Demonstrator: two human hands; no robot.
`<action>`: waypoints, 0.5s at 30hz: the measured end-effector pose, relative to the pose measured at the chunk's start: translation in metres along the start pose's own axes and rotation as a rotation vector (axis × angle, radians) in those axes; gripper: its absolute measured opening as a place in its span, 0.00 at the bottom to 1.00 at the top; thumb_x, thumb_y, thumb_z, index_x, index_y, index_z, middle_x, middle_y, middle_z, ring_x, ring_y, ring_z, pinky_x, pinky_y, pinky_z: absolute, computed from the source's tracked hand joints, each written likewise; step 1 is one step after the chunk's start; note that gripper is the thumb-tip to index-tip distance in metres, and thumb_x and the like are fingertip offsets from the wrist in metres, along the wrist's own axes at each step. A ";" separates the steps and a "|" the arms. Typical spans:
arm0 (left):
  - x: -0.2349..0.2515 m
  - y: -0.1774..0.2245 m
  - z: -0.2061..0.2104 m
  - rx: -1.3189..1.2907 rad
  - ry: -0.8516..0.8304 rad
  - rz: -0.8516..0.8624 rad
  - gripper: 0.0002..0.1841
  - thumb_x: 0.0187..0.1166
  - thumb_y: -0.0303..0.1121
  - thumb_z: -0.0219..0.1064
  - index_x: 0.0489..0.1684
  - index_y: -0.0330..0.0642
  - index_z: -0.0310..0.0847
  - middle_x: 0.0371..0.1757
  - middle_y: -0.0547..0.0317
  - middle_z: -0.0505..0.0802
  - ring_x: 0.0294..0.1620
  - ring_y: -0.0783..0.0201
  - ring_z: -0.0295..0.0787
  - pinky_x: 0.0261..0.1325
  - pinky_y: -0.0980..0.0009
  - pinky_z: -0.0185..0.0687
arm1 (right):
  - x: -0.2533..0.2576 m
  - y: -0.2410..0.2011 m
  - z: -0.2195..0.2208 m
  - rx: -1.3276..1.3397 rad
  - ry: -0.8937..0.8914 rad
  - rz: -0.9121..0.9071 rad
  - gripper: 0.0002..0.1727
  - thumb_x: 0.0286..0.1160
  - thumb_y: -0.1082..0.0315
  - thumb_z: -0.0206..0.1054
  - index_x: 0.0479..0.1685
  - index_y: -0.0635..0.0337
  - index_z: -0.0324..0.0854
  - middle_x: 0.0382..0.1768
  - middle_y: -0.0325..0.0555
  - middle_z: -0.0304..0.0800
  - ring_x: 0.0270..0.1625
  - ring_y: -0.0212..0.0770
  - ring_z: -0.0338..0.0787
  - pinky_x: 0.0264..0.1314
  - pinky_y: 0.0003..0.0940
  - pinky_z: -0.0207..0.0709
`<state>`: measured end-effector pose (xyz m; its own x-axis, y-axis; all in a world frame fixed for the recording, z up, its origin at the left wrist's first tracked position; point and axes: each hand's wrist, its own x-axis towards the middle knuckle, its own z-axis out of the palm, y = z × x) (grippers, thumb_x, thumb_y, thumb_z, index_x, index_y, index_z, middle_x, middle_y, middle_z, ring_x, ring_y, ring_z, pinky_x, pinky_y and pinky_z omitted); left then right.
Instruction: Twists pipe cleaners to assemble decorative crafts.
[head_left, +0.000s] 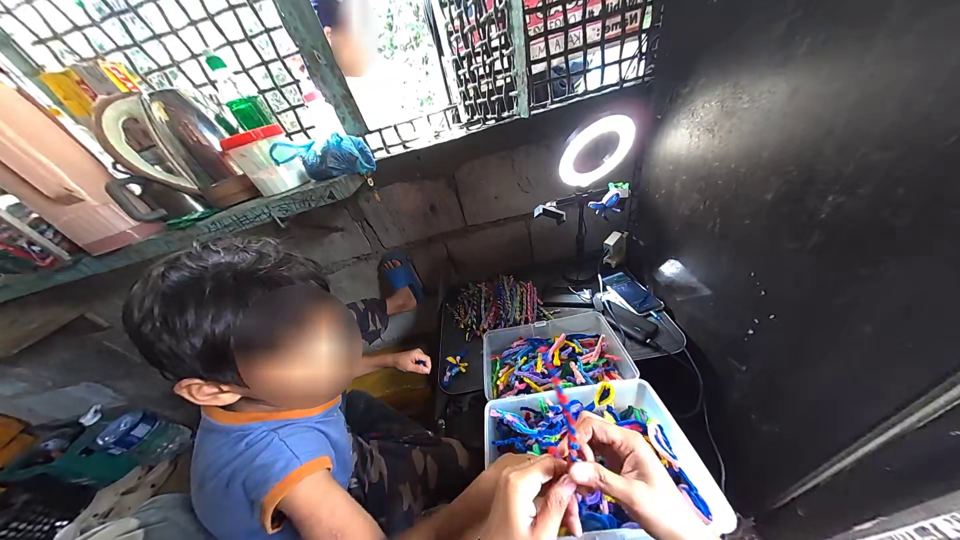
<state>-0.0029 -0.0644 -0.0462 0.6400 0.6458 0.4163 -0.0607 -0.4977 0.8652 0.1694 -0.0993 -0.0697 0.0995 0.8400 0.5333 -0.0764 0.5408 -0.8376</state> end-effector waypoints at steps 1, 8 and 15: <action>0.000 -0.001 -0.005 -0.149 -0.075 -0.068 0.10 0.86 0.23 0.58 0.41 0.27 0.85 0.27 0.65 0.90 0.27 0.81 0.86 0.37 0.82 0.85 | 0.002 -0.001 -0.006 0.077 -0.103 0.004 0.09 0.74 0.52 0.74 0.39 0.45 0.87 0.41 0.21 0.86 0.46 0.14 0.83 0.48 0.12 0.78; -0.001 -0.005 -0.009 -0.679 -0.384 -0.213 0.11 0.88 0.27 0.57 0.43 0.42 0.88 0.34 0.76 0.92 0.31 0.86 0.84 0.35 0.86 0.78 | 0.004 0.002 -0.012 0.250 -0.296 -0.104 0.07 0.78 0.59 0.72 0.37 0.49 0.92 0.42 0.25 0.90 0.52 0.17 0.84 0.57 0.15 0.76; -0.007 0.000 -0.003 -0.417 -0.131 -0.152 0.09 0.84 0.24 0.60 0.42 0.32 0.87 0.32 0.72 0.93 0.29 0.86 0.84 0.37 0.85 0.81 | -0.004 -0.004 0.003 0.138 0.002 0.020 0.09 0.68 0.59 0.79 0.24 0.43 0.85 0.32 0.18 0.83 0.36 0.10 0.80 0.38 0.07 0.74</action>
<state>-0.0094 -0.0670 -0.0486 0.7552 0.6016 0.2601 -0.2440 -0.1102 0.9635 0.1668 -0.1043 -0.0682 0.0985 0.8508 0.5161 -0.2144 0.5246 -0.8239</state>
